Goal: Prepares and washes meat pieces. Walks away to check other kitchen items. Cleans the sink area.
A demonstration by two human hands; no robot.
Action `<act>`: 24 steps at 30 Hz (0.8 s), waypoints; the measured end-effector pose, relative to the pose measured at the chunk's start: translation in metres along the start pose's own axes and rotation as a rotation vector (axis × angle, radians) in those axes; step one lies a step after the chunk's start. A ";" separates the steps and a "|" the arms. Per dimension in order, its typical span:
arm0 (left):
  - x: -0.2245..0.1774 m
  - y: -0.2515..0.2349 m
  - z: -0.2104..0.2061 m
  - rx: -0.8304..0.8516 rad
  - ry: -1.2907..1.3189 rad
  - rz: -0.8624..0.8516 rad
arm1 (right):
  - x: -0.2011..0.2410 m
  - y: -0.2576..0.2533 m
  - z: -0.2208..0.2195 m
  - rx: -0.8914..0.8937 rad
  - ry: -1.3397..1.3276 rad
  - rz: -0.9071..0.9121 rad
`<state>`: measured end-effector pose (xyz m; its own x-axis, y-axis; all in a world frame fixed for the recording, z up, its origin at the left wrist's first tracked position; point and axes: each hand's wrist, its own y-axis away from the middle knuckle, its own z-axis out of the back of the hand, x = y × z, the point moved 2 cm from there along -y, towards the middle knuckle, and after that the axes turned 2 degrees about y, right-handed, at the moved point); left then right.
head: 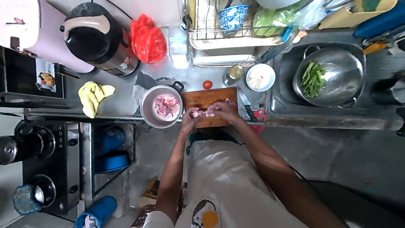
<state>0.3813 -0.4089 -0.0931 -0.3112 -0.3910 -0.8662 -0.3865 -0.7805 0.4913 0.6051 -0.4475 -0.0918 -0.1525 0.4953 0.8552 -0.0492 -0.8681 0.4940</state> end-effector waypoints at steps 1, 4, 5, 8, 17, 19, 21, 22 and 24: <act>-0.002 -0.001 0.000 -0.004 -0.026 0.000 | 0.000 0.001 0.001 -0.015 0.009 0.005; -0.006 -0.001 0.000 -0.002 -0.055 0.019 | -0.001 0.004 0.002 -0.047 0.030 0.015; -0.006 -0.001 0.001 0.001 -0.060 0.027 | -0.002 0.004 0.002 -0.056 0.031 0.016; -0.004 -0.004 0.004 0.029 -0.052 0.006 | -0.003 0.005 0.002 -0.088 0.042 0.012; 0.001 -0.007 0.011 0.057 -0.035 -0.063 | -0.005 0.010 0.000 -0.114 0.063 0.025; -0.001 -0.005 0.012 0.053 -0.041 -0.055 | -0.008 0.010 -0.001 -0.136 0.028 0.016; -0.002 -0.004 0.011 0.042 -0.044 -0.049 | -0.011 0.012 -0.001 -0.160 -0.001 0.002; 0.002 -0.005 0.011 0.033 -0.043 -0.053 | -0.013 0.012 -0.001 -0.176 -0.006 -0.007; 0.009 -0.010 0.009 0.024 -0.043 -0.067 | -0.018 0.010 -0.002 -0.214 -0.001 -0.012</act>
<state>0.3741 -0.4004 -0.1053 -0.3204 -0.3167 -0.8928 -0.4279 -0.7924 0.4346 0.6052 -0.4651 -0.1022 -0.1499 0.5055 0.8497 -0.2596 -0.8494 0.4595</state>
